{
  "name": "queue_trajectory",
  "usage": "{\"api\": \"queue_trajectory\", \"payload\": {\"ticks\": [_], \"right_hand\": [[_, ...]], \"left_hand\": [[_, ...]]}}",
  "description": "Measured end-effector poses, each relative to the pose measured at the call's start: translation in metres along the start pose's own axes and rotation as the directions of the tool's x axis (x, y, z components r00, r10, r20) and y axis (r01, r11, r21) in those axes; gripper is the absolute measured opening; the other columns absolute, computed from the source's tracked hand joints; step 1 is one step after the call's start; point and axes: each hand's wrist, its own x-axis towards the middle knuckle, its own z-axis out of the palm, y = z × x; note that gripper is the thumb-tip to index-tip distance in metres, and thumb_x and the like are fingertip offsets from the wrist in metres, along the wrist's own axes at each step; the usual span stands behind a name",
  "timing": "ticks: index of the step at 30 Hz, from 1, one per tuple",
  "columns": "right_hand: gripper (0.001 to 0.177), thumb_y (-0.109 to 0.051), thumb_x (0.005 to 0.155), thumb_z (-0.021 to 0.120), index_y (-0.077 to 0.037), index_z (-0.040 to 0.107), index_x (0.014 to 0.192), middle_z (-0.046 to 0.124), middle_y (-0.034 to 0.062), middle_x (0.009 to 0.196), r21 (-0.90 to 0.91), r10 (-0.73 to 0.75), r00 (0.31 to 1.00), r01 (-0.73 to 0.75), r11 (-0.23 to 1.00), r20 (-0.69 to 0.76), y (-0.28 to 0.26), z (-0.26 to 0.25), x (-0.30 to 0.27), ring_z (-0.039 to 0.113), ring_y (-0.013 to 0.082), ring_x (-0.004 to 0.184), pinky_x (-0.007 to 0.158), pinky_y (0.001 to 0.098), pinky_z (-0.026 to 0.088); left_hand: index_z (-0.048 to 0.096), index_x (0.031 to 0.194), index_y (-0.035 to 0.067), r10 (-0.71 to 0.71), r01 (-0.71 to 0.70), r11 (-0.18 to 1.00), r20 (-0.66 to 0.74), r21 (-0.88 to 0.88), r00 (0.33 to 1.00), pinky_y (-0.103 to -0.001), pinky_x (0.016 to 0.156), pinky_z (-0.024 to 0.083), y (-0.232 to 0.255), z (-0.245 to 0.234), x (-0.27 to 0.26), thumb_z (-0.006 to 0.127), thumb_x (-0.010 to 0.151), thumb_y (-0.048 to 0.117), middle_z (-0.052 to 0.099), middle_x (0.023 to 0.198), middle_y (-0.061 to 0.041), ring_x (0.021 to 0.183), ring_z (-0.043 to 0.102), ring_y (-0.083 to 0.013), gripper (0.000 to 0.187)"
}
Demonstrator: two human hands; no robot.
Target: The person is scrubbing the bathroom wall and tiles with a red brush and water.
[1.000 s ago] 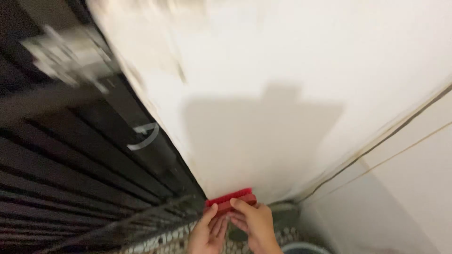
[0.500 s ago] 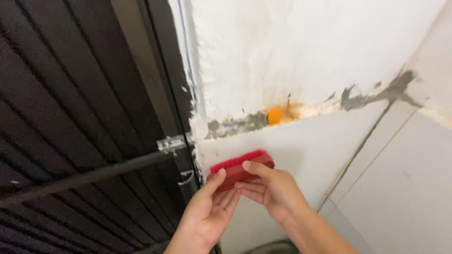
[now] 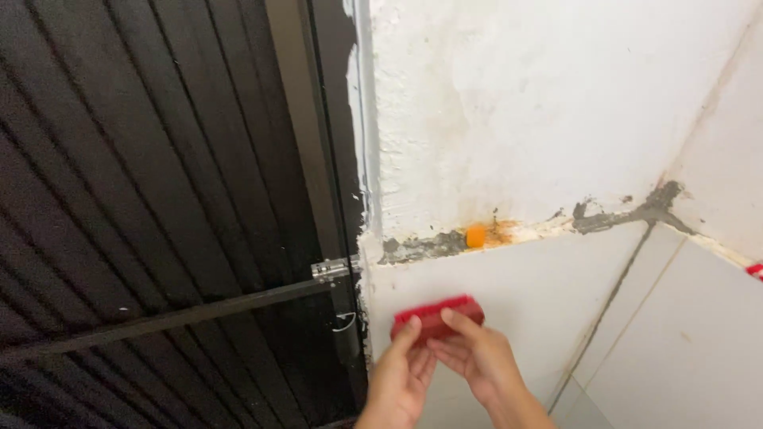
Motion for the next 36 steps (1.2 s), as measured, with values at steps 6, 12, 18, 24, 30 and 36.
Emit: {"api": "queue_trajectory", "payload": {"ticks": [6, 12, 18, 24, 30, 36], "right_hand": [[0.043, -0.026, 0.079, 0.081, 0.002, 0.070, 0.109, 0.075, 0.0221, 0.099, 0.042, 0.140, 0.987, -0.137, 0.990, -0.075, 0.075, -0.081, 0.049, 0.076, 0.0345, 0.088, 0.080, 0.0419, 0.060], [0.043, -0.026, 0.077, 0.084, -0.003, 0.069, 0.110, 0.076, 0.0189, 0.098, 0.075, 0.206, 0.967, -0.196, 0.978, -0.148, 0.125, -0.146, 0.084, 0.073, 0.0299, 0.085, 0.081, 0.0419, 0.062], [0.039, -0.030, 0.079, 0.083, -0.002, 0.072, 0.104, 0.074, 0.0189, 0.087, -0.009, -0.021, 0.966, 0.020, 1.000, -0.259, 0.059, -0.142, 0.088, 0.070, 0.0284, 0.071, 0.067, 0.0397, 0.058], [0.043, -0.028, 0.082, 0.083, 0.007, 0.067, 0.100, 0.072, 0.0167, 0.086, -0.092, -0.319, 0.901, 0.305, 0.948, -0.293, -0.076, -0.063, 0.005, 0.071, 0.0259, 0.070, 0.067, 0.0362, 0.057], [0.045, -0.030, 0.083, 0.082, 0.008, 0.066, 0.099, 0.072, 0.0179, 0.084, -0.112, -0.346, 0.892, 0.328, 0.938, -0.290, -0.078, -0.077, 0.014, 0.071, 0.0269, 0.068, 0.063, 0.0349, 0.057], [0.041, -0.033, 0.078, 0.081, -0.002, 0.070, 0.103, 0.074, 0.0156, 0.085, 0.001, -0.107, 0.958, 0.112, 0.994, -0.266, -0.005, -0.162, 0.078, 0.070, 0.0278, 0.070, 0.065, 0.0386, 0.058]], "left_hand": [[0.071, 0.111, 0.017, -0.105, 0.104, 0.994, -0.112, -0.016, 0.988, -0.038, 0.094, 0.052, -0.059, -0.060, 0.067, 0.087, 0.077, 0.023, 0.075, 0.106, -0.005, 0.100, 0.067, -0.0219, 0.038], [0.071, 0.106, 0.017, -0.182, 0.173, 0.982, -0.150, -0.075, 0.972, -0.038, 0.082, 0.051, -0.144, -0.127, 0.179, 0.087, 0.081, 0.022, 0.073, 0.102, -0.004, 0.095, 0.063, -0.0235, 0.030], [0.072, 0.108, 0.016, -0.171, 0.165, 0.981, -0.054, -0.107, 0.984, -0.035, 0.078, 0.056, -0.123, -0.015, 0.115, 0.086, 0.083, 0.019, 0.075, 0.099, -0.005, 0.091, 0.065, -0.0231, 0.029], [0.069, 0.110, 0.007, -0.081, 0.136, 0.962, 0.229, -0.236, 0.970, -0.035, 0.083, 0.058, -0.078, 0.122, 0.019, 0.081, 0.087, 0.015, 0.076, 0.105, -0.012, 0.095, 0.072, -0.0259, 0.028], [0.069, 0.111, 0.009, -0.085, 0.122, 0.968, 0.170, -0.220, 0.982, -0.035, 0.085, 0.058, -0.089, 0.127, 0.029, 0.082, 0.086, 0.015, 0.078, 0.104, -0.010, 0.096, 0.074, -0.0251, 0.029], [0.071, 0.110, 0.008, -0.154, 0.166, 0.970, 0.084, -0.176, 0.985, -0.036, 0.079, 0.056, -0.148, 0.057, 0.108, 0.082, 0.087, 0.016, 0.076, 0.104, -0.010, 0.093, 0.071, -0.0248, 0.027]]}}
